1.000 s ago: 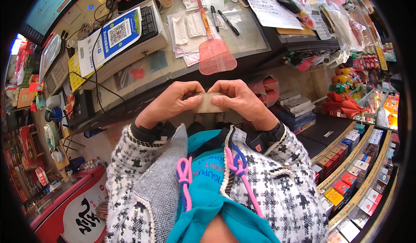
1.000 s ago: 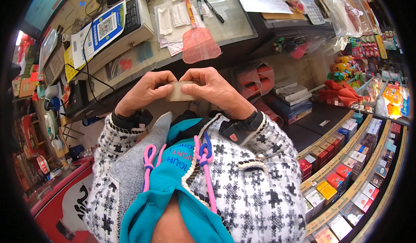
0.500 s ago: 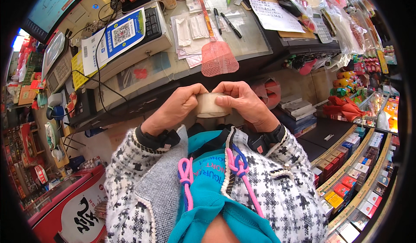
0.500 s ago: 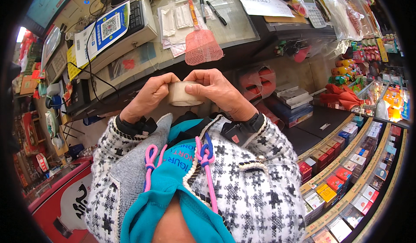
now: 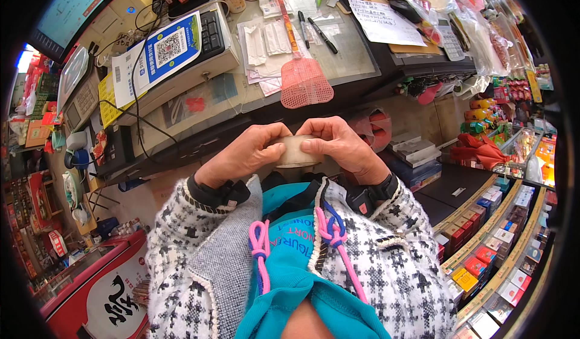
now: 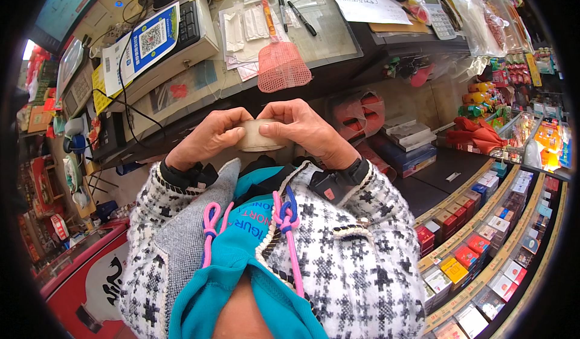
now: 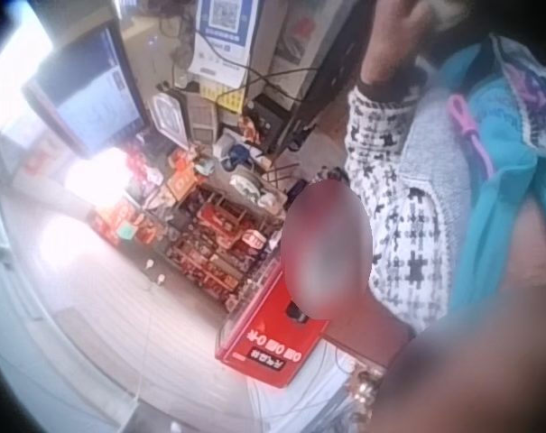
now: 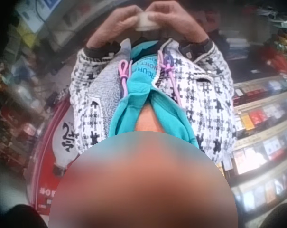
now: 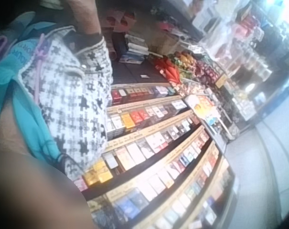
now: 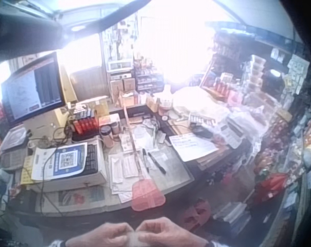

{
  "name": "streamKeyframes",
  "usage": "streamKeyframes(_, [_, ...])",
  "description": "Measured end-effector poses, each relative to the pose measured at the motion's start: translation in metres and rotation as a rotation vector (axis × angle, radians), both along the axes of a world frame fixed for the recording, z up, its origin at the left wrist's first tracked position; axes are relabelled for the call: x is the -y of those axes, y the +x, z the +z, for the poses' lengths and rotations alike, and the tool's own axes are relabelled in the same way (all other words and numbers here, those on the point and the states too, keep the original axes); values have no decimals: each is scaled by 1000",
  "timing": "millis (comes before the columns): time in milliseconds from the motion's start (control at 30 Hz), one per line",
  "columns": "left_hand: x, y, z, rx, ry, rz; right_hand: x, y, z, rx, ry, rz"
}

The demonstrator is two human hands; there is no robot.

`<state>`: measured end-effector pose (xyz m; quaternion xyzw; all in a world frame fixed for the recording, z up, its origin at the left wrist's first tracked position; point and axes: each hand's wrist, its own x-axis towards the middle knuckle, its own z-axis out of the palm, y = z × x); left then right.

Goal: The person repairs a pink plastic fly swatter by applying clear adhesive tape to its mesh surface. They repeatedly pull tape from a roll, press it onto the mesh, and smooth it down, working on the same swatter throughout the clip.

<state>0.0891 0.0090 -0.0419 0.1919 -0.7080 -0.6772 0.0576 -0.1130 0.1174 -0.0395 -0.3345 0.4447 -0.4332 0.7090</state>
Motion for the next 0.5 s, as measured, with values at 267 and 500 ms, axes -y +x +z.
streamKeyframes(267, [3, -3, -3, -22, 59, 74, 3, -2, 0, 23, 25, -4])
streamKeyframes(500, [0, -1, -8, 21, 171, 71, 2, 1, -2, 15, 6, 17])
